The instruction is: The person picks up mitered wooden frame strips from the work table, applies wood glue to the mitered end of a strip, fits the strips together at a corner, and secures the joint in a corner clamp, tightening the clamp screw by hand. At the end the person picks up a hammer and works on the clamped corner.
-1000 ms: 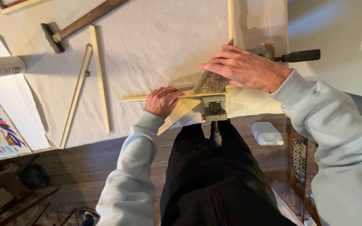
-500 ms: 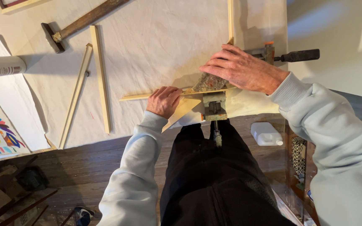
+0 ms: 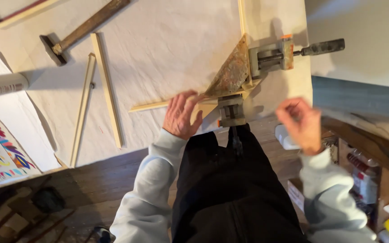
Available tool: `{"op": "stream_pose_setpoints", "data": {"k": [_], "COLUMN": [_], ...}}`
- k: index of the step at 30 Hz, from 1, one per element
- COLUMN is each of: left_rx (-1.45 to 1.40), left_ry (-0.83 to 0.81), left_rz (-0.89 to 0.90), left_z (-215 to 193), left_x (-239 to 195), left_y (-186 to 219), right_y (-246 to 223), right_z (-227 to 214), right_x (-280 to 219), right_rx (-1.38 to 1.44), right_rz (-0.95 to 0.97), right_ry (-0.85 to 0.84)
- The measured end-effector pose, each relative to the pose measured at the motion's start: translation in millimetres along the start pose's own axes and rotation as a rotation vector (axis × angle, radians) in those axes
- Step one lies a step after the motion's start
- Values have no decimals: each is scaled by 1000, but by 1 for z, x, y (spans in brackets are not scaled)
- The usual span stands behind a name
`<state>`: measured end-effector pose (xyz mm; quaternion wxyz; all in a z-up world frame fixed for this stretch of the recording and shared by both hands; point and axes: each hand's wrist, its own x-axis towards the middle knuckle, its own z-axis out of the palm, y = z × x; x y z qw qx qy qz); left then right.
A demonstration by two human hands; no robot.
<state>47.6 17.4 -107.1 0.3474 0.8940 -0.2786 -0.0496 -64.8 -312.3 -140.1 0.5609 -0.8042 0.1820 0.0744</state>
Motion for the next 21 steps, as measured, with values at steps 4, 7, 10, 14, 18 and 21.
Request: {"op": "stream_pose_setpoints", "data": {"k": [4, 7, 10, 14, 18, 21], "left_rx": [21, -32, 2, 112, 110, 304], "left_ry": [-13, -134, -85, -44, 60, 109], "left_rz": [102, 48, 15, -224, -183, -157], "left_z": [34, 35, 27, 17, 18, 6], "left_x": [-33, -64, -65, -87, -90, -73], "left_y": [-22, -17, -24, -23, -37, -51], "right_y": [11, -26, -36, -13, -10, -12], "right_z": [53, 85, 105, 114, 114, 117], "right_x": [-67, -99, -102, -111, -115, -117], "right_rx": [-102, -58, -58, -108, -86, -132], "right_rz": [116, 292, 353, 101, 165, 236], "right_ry": [63, -29, 19, 219, 198, 178]}}
